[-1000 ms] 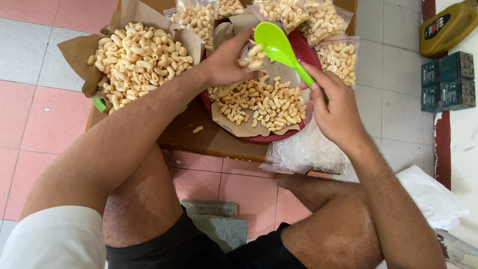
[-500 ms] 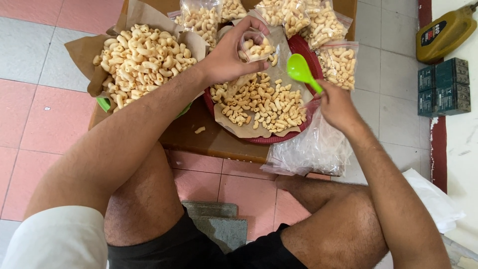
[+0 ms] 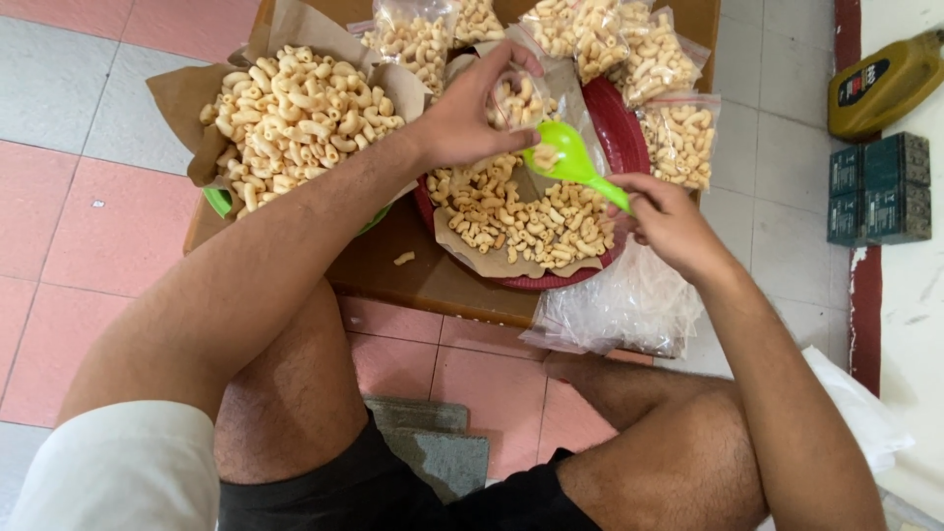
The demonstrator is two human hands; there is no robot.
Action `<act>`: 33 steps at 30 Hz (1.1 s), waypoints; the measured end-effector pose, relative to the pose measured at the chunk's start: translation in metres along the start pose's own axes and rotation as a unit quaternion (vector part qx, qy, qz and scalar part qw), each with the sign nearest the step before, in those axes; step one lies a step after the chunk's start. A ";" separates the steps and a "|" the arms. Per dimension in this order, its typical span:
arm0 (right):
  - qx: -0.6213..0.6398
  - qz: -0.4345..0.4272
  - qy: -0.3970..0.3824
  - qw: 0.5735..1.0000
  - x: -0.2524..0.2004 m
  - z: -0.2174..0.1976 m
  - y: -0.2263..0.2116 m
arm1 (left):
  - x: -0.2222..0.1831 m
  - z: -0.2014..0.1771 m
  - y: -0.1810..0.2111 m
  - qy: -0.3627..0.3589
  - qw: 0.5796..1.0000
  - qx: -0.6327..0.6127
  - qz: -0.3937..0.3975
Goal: The person scoops roasted cashews from a large plate using a small plastic cup and a green spoon, then places the cashews into small plastic zip-top bags and seals them.
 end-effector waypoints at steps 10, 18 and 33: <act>-0.073 -0.125 0.106 0.984 -0.041 0.006 -0.035 | 0.010 0.008 -0.026 -0.031 0.993 0.072 -0.092; -0.139 -0.212 0.141 0.957 -0.042 -0.010 -0.031 | 0.006 0.013 -0.007 -0.030 0.997 -0.002 -0.075; -0.268 -0.043 0.169 0.948 0.023 -0.060 0.087 | -0.006 0.005 0.048 0.022 0.982 -0.001 0.188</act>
Point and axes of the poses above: each hand's wrist, its own x-axis towards the middle knuckle, its own z-axis out of the palm, y = z × x, the point moved 4 cm from there along x, towards the middle knuckle, and after that the axes turned 14 degrees about -y, right-handed, at the moved point
